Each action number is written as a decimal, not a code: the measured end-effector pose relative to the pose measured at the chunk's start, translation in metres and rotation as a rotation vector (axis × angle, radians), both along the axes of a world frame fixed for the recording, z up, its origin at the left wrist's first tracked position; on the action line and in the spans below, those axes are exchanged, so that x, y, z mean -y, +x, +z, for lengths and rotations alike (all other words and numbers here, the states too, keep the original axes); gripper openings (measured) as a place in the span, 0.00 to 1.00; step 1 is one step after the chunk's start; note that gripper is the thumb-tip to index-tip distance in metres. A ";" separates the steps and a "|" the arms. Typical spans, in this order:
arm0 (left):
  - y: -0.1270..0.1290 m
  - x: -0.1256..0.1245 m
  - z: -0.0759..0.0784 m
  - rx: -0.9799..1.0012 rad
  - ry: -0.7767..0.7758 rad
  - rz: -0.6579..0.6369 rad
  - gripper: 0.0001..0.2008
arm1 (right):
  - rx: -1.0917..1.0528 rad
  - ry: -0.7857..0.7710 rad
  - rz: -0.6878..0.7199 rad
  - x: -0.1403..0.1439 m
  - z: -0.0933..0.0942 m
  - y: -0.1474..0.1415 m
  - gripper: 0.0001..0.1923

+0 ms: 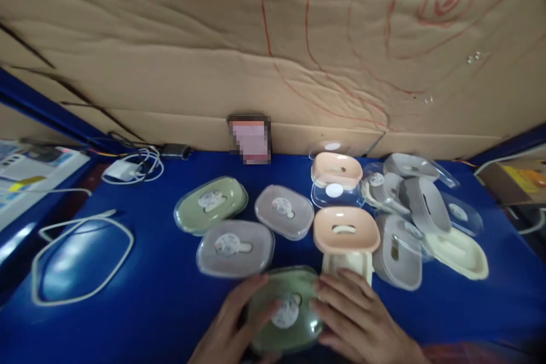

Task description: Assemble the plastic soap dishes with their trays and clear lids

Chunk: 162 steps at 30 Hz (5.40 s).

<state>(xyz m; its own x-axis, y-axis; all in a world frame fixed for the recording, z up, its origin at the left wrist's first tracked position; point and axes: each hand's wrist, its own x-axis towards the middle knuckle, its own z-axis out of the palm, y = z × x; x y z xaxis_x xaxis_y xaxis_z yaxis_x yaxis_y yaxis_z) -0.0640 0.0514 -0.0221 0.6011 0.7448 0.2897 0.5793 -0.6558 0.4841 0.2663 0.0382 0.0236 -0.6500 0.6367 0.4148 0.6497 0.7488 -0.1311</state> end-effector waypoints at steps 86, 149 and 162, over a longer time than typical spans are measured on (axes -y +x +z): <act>0.034 -0.004 0.017 0.006 0.372 -0.137 0.26 | -0.066 -0.108 -0.187 0.038 -0.023 -0.020 0.22; 0.025 -0.007 0.016 -0.040 0.326 -0.204 0.19 | -0.156 -0.159 -0.211 0.017 -0.031 -0.002 0.40; 0.025 -0.009 0.018 0.009 0.276 -0.217 0.24 | -0.157 -0.243 -0.085 0.016 -0.032 -0.005 0.31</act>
